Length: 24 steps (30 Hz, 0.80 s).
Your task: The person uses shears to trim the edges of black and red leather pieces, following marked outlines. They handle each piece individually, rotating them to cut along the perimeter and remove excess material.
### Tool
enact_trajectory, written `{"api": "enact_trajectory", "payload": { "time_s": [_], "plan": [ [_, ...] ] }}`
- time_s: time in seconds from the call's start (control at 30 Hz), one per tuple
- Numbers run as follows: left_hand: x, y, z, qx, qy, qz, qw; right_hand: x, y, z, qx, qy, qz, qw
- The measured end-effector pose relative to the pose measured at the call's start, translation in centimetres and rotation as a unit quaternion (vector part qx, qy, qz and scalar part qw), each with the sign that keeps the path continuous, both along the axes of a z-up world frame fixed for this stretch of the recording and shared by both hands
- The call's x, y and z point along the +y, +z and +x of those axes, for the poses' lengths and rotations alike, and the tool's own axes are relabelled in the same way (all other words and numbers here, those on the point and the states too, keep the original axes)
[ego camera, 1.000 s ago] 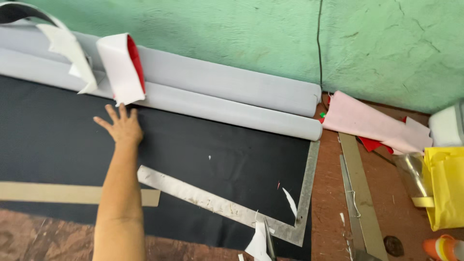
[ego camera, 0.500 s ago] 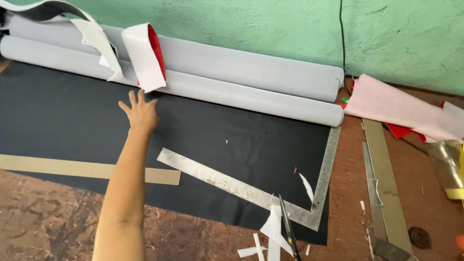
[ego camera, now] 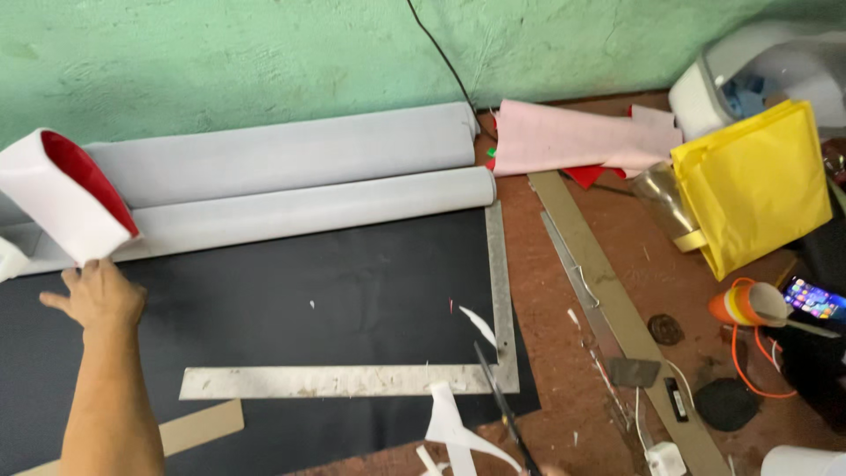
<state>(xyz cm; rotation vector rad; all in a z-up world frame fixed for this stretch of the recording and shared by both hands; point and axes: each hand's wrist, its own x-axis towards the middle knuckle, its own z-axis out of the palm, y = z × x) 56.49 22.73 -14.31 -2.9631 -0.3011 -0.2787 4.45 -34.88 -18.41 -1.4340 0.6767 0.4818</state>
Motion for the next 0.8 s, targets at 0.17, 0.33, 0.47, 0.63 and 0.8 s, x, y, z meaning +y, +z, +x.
{"api": "enact_trajectory", "payload": {
  "time_s": [0.17, 0.33, 0.47, 0.63, 0.8],
  "plan": [
    [0.7, 8.2, -4.1, -0.221, -0.182, -0.060, 0.956, -0.3, -1.9, -2.6, -0.072, -0.054, -0.005, 0.996],
    [-1.4, 23.1, -13.0, -0.387, -0.312, -0.085, 0.863, -1.9, -1.0, -4.2, -0.096, -0.055, 0.011, 0.994],
    [-5.9, 36.3, -24.0, -0.376, -0.381, -0.141, 0.833, 0.1, 3.6, -1.0, -0.181, -0.065, 0.058, 0.980],
    [-12.2, 43.7, -34.5, -0.140, -0.540, -0.283, 0.780, 2.3, 16.0, 2.3, -0.372, 0.026, 0.086, 0.924],
    [-20.4, 38.5, -40.5, 0.038, -0.624, -0.392, 0.675, 5.6, 25.1, 3.3, -0.513, 0.119, 0.195, 0.828]
  ]
}}
